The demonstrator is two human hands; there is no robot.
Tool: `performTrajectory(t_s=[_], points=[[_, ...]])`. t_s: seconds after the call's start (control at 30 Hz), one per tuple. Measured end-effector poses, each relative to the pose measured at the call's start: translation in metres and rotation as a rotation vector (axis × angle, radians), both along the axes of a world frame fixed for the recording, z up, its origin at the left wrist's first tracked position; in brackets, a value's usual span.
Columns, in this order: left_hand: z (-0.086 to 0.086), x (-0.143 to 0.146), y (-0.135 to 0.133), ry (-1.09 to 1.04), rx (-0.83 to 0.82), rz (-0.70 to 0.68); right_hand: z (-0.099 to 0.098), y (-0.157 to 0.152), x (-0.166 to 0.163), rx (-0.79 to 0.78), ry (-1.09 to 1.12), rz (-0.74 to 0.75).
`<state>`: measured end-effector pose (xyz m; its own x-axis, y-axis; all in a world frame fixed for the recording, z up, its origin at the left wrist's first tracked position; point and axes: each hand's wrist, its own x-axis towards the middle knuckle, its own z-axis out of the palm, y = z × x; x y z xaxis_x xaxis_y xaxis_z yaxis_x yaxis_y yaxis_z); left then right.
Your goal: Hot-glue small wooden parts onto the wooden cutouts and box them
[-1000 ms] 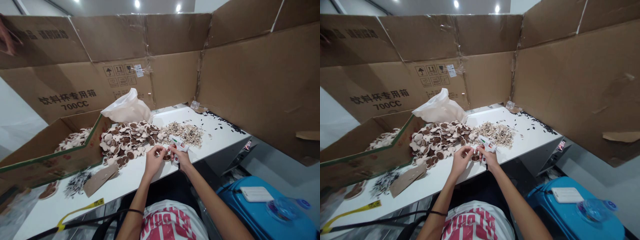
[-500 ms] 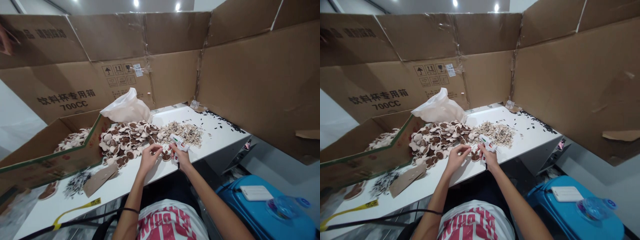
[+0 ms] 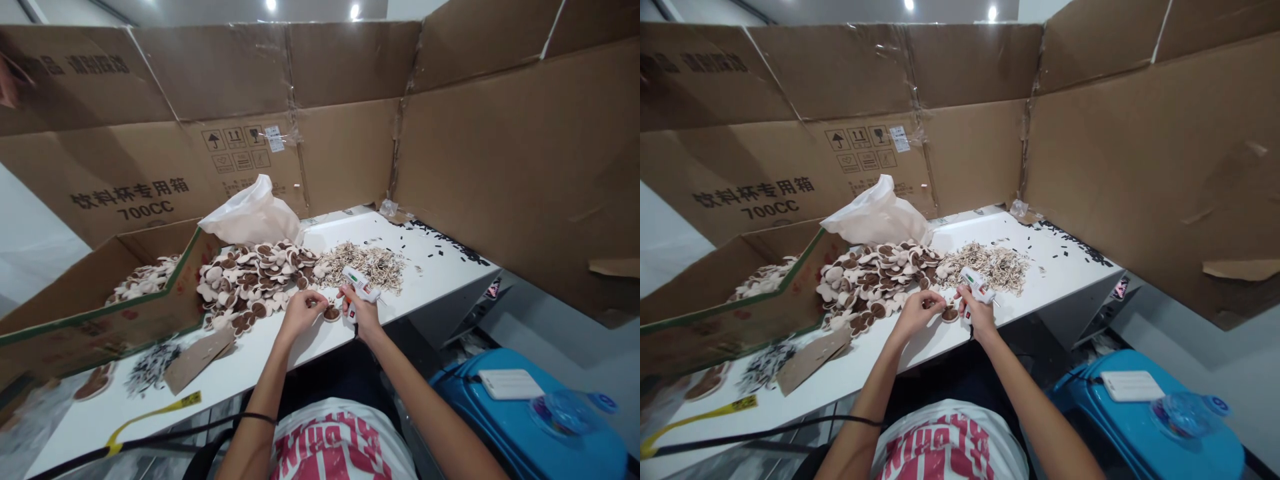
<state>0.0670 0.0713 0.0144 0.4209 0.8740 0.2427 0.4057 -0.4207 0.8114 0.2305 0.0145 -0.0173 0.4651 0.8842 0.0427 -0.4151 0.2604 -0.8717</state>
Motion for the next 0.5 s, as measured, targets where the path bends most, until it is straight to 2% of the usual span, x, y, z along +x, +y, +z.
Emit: performTrajectory(t_s=[0.23,0.5], points=[[-0.0082,0.0,0.0028,0.037,-0.021,0.021,-0.0062,0.003,0.0007,0.009,0.009,0.005],[-0.0083,0.0042,0.0029,0.06,-0.032,0.033,0.0014,0.0005,0.0002,0.002,0.009,-0.003]])
